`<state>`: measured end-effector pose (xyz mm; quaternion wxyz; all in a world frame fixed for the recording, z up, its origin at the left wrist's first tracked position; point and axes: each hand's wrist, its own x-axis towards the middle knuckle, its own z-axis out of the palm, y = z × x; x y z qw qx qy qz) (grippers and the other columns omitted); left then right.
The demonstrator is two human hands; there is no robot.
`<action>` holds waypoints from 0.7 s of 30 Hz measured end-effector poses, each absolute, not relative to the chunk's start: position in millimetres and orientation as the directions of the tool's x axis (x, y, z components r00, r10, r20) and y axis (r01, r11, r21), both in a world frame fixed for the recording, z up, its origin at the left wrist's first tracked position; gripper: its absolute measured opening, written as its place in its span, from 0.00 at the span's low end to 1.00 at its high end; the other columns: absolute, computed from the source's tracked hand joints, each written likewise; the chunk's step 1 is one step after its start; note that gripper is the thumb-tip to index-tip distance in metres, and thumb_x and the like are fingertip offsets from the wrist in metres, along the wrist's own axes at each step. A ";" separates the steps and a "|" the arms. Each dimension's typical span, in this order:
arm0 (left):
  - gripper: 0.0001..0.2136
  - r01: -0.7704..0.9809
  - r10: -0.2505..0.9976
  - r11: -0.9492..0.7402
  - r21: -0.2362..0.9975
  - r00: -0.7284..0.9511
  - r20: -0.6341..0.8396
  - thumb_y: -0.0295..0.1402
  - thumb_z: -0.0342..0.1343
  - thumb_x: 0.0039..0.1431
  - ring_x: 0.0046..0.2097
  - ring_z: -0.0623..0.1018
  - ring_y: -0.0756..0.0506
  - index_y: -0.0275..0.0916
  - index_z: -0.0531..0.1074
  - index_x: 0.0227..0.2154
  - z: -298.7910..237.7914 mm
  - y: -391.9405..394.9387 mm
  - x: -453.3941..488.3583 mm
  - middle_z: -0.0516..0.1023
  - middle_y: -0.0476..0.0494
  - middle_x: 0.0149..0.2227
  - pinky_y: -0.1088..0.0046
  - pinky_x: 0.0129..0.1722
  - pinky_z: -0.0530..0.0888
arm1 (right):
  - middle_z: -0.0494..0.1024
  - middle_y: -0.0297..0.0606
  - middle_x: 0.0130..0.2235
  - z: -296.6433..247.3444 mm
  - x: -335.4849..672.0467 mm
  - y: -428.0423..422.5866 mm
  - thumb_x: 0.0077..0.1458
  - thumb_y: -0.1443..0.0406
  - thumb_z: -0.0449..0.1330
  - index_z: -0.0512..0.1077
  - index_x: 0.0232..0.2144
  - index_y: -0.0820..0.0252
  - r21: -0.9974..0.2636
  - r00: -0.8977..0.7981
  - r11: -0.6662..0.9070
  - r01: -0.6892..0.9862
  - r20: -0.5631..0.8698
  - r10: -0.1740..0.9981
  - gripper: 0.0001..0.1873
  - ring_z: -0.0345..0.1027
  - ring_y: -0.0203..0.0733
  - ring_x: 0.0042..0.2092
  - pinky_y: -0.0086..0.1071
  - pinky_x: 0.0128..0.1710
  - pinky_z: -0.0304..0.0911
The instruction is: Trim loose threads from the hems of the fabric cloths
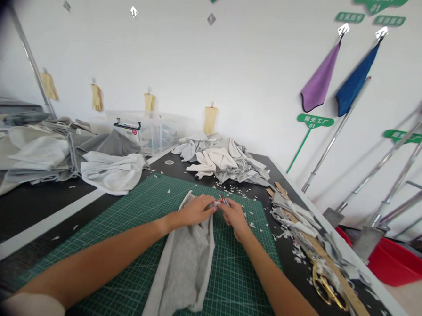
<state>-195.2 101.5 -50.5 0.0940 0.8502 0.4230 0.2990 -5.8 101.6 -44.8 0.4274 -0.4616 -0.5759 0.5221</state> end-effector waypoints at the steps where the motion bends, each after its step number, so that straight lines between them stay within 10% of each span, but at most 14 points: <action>1: 0.13 0.665 0.778 -0.621 0.415 0.458 0.431 0.43 0.49 0.67 0.47 0.74 0.42 0.41 0.73 0.44 -53.2 101.0 -193.6 0.77 0.42 0.42 0.67 0.49 0.67 | 0.52 0.18 0.16 -46.3 -5.7 101.5 0.49 0.53 0.64 0.69 0.39 0.59 -0.997 -0.216 0.027 0.077 0.010 0.976 0.20 0.40 0.26 0.16 0.21 0.13 0.37; 10: 0.14 0.588 0.822 -0.565 0.579 0.336 0.461 0.41 0.49 0.67 0.37 0.73 0.47 0.39 0.73 0.31 -57.3 99.2 -195.2 0.76 0.47 0.32 0.72 0.40 0.65 | 0.55 0.21 0.15 -56.1 -8.5 101.5 0.50 0.46 0.64 0.70 0.35 0.59 -0.988 -0.172 0.090 0.128 0.067 0.983 0.23 0.43 0.27 0.16 0.22 0.13 0.38; 21: 0.12 0.491 0.872 -0.484 0.724 0.202 0.446 0.39 0.49 0.66 0.37 0.75 0.48 0.40 0.75 0.39 -57.9 104.2 -199.9 0.79 0.49 0.36 0.75 0.39 0.68 | 0.56 0.22 0.15 -57.7 -10.6 100.3 0.49 0.45 0.64 0.72 0.34 0.59 -0.974 -0.111 0.105 0.201 0.084 0.990 0.23 0.45 0.29 0.17 0.25 0.15 0.40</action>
